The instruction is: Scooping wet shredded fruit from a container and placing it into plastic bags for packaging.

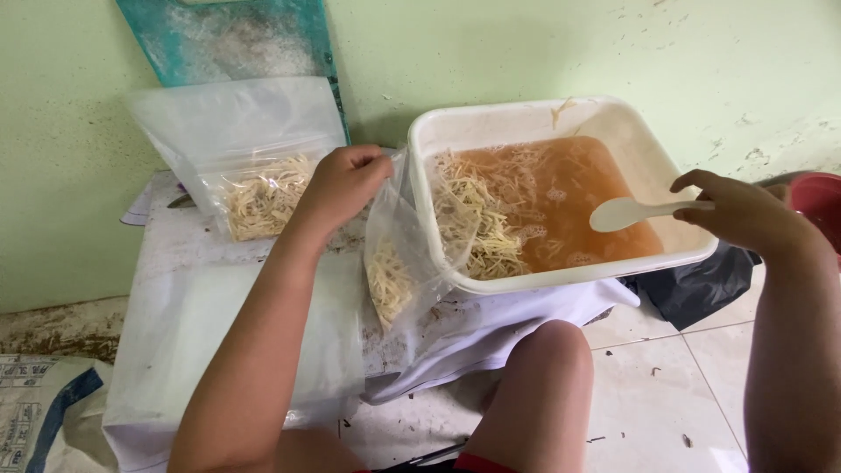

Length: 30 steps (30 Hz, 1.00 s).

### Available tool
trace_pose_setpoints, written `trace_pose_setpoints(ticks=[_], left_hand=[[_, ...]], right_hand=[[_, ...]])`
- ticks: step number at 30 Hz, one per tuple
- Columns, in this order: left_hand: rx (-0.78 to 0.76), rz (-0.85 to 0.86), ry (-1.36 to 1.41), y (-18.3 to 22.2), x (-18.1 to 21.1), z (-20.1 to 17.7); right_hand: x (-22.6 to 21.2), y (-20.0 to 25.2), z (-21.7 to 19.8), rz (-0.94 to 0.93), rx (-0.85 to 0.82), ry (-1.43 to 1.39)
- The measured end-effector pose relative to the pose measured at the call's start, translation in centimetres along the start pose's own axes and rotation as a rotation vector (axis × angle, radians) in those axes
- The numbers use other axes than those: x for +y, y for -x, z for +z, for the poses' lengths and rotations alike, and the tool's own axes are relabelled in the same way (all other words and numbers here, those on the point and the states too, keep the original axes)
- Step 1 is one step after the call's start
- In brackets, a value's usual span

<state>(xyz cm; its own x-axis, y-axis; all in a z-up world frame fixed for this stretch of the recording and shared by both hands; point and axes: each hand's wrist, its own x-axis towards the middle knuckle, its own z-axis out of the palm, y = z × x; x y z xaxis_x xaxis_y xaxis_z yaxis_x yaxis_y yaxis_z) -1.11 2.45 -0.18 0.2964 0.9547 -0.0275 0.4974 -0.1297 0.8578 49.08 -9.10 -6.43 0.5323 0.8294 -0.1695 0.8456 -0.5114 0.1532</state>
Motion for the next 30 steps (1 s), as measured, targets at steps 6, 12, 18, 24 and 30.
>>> trace_pose_setpoints(ticks=[6,12,18,24,30], left_hand=[[0.076,0.118,0.225,0.5,-2.0,0.5],[0.159,0.253,0.291,-0.1,-4.1,2.5],[0.174,0.311,0.363,0.7,-3.6,3.4],[0.077,0.356,0.445,0.4,-3.5,4.7],[0.039,0.335,0.318,0.0,-3.6,4.5]], right_hand=[[4.3,-3.8,0.0,0.04,-0.213,0.23],[2.6,-4.5,-0.3,0.1,-0.361,0.096],[2.8,-5.2,2.1,0.034,-0.314,0.039],[-1.4,-3.4,1.7,0.006,-0.204,-0.106],[-5.7,-7.4,4.6,-0.058,-0.118,-0.413]])
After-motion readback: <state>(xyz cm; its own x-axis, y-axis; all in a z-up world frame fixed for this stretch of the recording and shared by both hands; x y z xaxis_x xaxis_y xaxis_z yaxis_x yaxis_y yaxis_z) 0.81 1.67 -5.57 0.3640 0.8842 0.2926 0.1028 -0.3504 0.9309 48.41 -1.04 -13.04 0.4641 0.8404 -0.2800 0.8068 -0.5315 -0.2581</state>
